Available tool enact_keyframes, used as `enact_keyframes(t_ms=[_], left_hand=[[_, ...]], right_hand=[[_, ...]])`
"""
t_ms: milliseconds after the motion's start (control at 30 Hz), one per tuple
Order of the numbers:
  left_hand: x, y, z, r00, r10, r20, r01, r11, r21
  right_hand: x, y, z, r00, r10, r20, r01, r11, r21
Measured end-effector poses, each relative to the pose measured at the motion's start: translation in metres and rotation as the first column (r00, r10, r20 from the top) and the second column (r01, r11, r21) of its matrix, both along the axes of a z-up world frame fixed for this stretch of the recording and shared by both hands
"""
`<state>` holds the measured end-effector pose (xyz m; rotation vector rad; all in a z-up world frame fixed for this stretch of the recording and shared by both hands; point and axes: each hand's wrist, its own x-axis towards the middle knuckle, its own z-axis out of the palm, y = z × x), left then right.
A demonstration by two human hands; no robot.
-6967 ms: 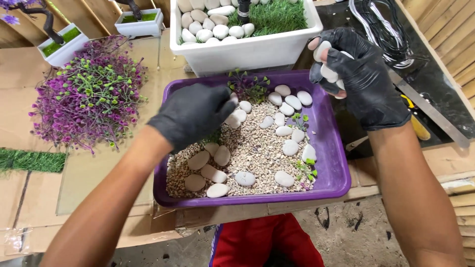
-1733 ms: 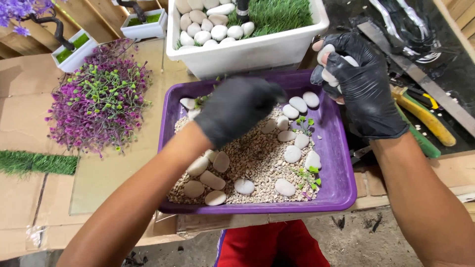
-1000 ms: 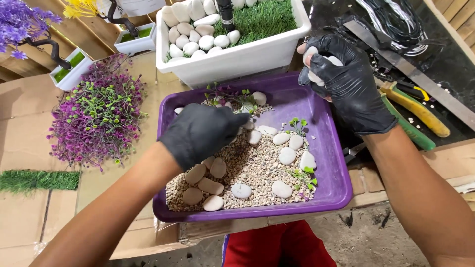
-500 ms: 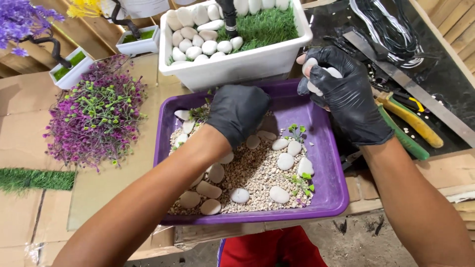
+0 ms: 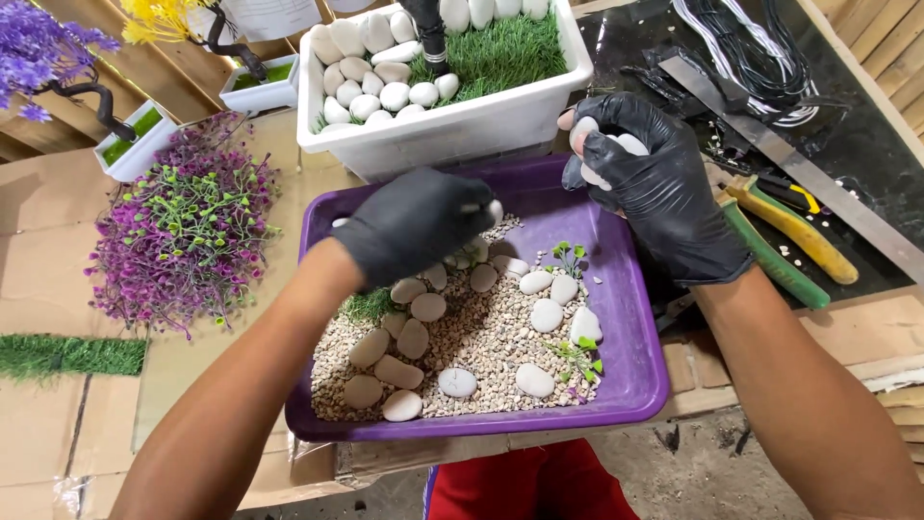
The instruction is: The person arranges white stones and small green plants in a purple tray and a white rectangular pot containing a bonsai tree. They carefully place the stones around the base of the tree and among the plants, adjusting their positions by hand.
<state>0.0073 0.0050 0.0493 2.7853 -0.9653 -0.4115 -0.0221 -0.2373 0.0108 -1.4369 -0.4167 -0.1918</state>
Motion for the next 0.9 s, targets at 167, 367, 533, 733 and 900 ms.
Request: enact_keyframes(t_ms=[167,367,533,733,900], left_hand=[[-0.003,0.019,-0.003,0.718,-0.167,-0.676,-0.525,0.508,-0.683],[-0.009,-0.015,-0.029,0.666,-0.359,-0.654,-0.579,0.304,-0.757],[0.003,-0.055,-0.041,0.674,-0.423,-0.605,-0.564,0.233,-0.792],[0.035,-0.101,-0.07,0.785,-0.149,-0.601,-0.578,0.171,-0.798],[0.022,-0.101,-0.063,0.957,-0.021,-0.291,-0.219,0.606,-0.765]], right_hand=[[-0.004,0.003,0.004,1.0,-0.011,-0.027,0.011,1.0,0.0],[-0.01,0.005,0.016,0.995,0.011,-0.097,-0.008,1.0,0.029],[-0.005,0.016,0.018,0.959,-0.155,-0.236,0.195,0.968,0.156],[0.011,0.003,0.001,0.965,-0.204,-0.166,0.242,0.937,0.252],[0.015,-0.009,-0.005,0.958,-0.263,-0.118,0.283,0.933,0.22]])
